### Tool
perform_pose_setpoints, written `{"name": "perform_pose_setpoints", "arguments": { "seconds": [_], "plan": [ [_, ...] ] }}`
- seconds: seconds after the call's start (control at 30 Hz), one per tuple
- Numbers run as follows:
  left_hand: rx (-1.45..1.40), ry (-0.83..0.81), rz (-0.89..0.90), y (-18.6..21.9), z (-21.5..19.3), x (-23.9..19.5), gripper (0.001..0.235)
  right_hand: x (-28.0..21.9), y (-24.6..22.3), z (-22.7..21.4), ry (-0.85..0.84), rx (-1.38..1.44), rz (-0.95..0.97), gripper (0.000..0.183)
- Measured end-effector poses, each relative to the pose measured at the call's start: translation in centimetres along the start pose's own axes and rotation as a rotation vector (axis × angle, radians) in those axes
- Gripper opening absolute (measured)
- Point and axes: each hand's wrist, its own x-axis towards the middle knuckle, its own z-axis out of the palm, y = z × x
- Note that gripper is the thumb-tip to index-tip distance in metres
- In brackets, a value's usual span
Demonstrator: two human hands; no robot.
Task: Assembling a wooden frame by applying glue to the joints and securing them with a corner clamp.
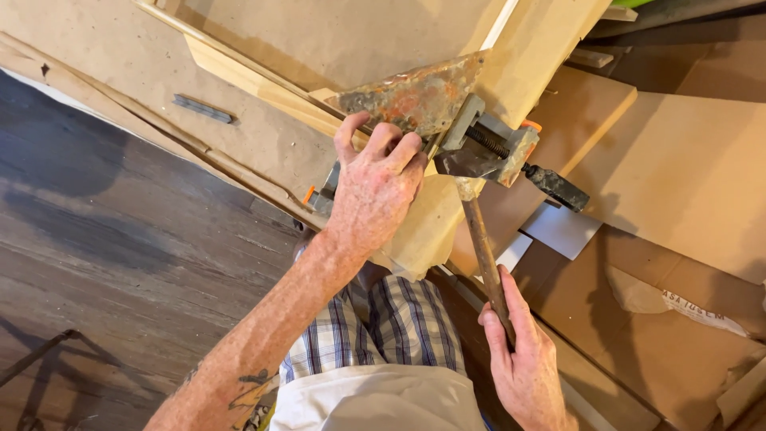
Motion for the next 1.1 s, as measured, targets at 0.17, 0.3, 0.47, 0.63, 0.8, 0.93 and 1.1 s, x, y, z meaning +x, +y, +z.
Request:
{"name": "perform_pose_setpoints", "arguments": {
  "seconds": [0.17,0.3,0.47,0.63,0.8,0.93,1.1],
  "plan": [
    [-0.012,-0.021,0.019,-0.2,0.0,0.0,0.014,-0.3,0.1,0.1,-0.031,0.016,0.041,0.061],
    [-0.027,-0.011,0.021,0.0,-0.5,0.4,0.017,-0.3,0.5,0.1,-0.032,0.029,0.055,0.06],
    [-0.033,-0.019,0.026,0.0,-0.3,0.2,0.014,-0.3,-0.2,-0.2,-0.047,0.01,0.071,0.061],
    [-0.045,0.01,0.01,-0.1,-0.3,0.3,0.018,-0.1,-0.4,-0.2,-0.045,0.01,0.085,0.061],
    [-0.02,-0.002,0.026,-0.1,-0.2,0.1,0.018,-0.1,-0.3,-0.2,-0.043,0.005,0.06,0.061],
    [-0.041,0.003,0.01,-0.1,-0.2,0.0,0.017,0.0,-0.7,-0.2,-0.061,-0.001,0.055,0.062],
    [-0.03,0.01,0.001,-0.1,-0.3,-0.1,0.018,0.1,-0.4,-0.2,-0.039,-0.041,-0.003,0.061]
  ]
}}
